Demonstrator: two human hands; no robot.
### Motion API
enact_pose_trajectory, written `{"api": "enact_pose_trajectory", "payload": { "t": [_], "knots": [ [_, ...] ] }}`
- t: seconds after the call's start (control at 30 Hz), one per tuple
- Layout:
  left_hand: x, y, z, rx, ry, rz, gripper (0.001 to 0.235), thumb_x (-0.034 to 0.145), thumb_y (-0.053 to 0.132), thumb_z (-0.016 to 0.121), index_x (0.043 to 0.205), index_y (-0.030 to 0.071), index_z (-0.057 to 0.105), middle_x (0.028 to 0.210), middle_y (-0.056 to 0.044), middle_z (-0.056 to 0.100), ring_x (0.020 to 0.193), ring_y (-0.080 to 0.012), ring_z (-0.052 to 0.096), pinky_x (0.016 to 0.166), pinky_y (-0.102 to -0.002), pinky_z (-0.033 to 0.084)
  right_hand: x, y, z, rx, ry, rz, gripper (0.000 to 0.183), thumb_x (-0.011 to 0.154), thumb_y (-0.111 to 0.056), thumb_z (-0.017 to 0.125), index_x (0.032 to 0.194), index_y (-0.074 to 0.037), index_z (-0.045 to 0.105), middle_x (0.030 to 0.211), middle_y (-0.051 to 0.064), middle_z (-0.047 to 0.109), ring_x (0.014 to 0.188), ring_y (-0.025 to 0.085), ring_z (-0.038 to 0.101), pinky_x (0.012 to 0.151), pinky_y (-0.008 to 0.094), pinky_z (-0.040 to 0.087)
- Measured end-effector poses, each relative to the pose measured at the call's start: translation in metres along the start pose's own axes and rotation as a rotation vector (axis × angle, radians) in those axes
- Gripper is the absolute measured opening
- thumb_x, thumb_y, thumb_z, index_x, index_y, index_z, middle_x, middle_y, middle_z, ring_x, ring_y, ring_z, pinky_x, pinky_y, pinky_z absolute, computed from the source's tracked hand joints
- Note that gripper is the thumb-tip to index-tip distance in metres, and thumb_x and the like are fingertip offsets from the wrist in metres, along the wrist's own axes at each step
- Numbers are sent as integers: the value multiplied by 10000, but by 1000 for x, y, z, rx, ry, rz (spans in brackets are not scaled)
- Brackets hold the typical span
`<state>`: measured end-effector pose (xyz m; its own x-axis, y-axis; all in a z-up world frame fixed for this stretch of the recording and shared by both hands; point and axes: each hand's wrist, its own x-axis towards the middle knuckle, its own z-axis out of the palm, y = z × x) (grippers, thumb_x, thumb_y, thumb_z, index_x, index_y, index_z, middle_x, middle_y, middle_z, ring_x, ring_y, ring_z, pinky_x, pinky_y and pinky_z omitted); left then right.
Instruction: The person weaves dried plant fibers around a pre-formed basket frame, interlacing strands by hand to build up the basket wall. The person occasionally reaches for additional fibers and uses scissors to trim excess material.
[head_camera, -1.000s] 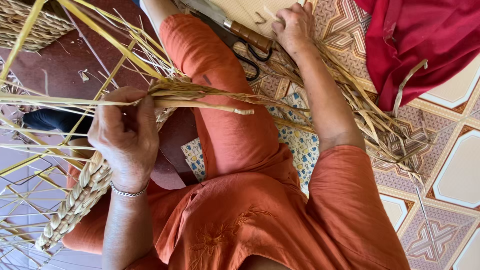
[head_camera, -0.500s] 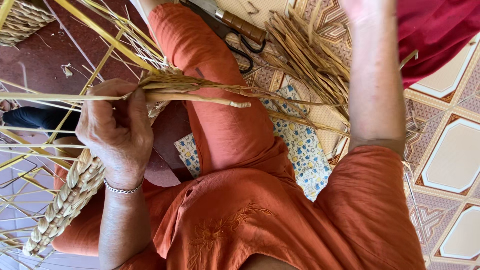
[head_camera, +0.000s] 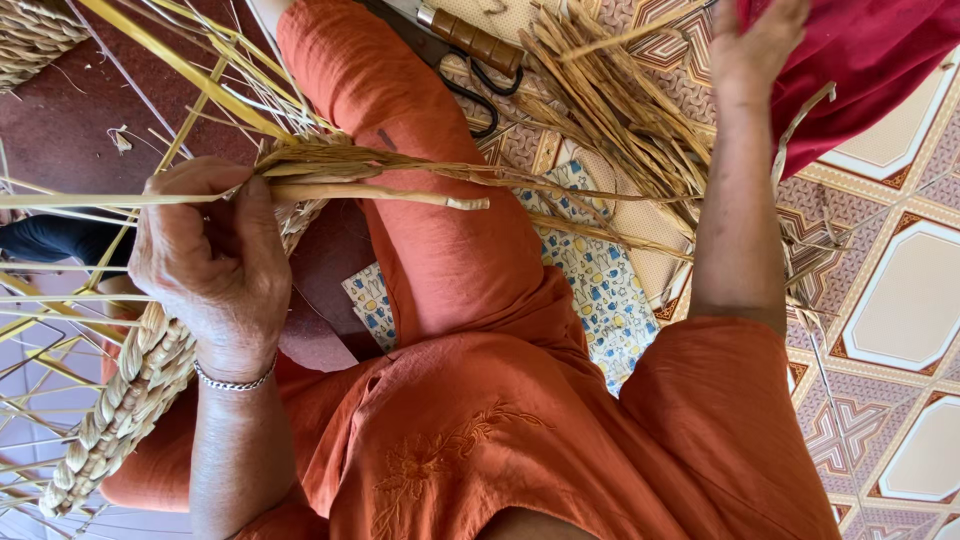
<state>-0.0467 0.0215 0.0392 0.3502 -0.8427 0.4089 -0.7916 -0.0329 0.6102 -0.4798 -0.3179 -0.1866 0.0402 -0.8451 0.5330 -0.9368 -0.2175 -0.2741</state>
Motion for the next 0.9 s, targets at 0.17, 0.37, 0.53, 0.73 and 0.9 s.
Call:
{"api": "enact_pose_trajectory", "payload": {
  "t": [0.17,0.37,0.53,0.73,0.9],
  "knots": [
    [-1,2,2,-33,-4,-38,126,1103,-91,703,1117,-1,616,1110,-66,685,733,-70,571,636,-204,444,-55,-38,23,381,-315,-340,155,961,-42,789,1095,-112,755,1076,89,691,1099,245,618,1064,440,509],
    [0,4,0,31,-5,-27,164,1118,-85,756,1070,-9,620,1068,-80,684,681,-86,525,602,-224,410,-76,-91,47,306,-561,-305,146,948,-208,875,899,-134,759,843,39,678,818,193,589,805,431,519],
    [2,5,1,-13,-2,-58,169,1114,-79,760,1048,-10,622,1066,-92,695,683,-89,555,588,-225,423,-65,-114,37,419,-747,17,115,876,-154,850,902,-120,744,901,47,708,782,145,641,748,336,546],
    [3,3,1,-20,9,23,153,1094,-106,718,1067,-4,607,1076,-95,684,781,-128,618,666,-238,476,-38,-102,14,952,-997,476,56,1033,-75,617,1054,-102,661,996,88,749,786,128,766,650,239,669],
    [1,2,1,-28,-5,0,150,1105,-100,721,1076,-5,608,1074,-96,684,784,-130,622,669,-240,477,-26,-93,3,610,-676,97,118,1128,-105,624,1244,-117,604,989,116,726,793,182,725,632,296,630]
  ]
}}
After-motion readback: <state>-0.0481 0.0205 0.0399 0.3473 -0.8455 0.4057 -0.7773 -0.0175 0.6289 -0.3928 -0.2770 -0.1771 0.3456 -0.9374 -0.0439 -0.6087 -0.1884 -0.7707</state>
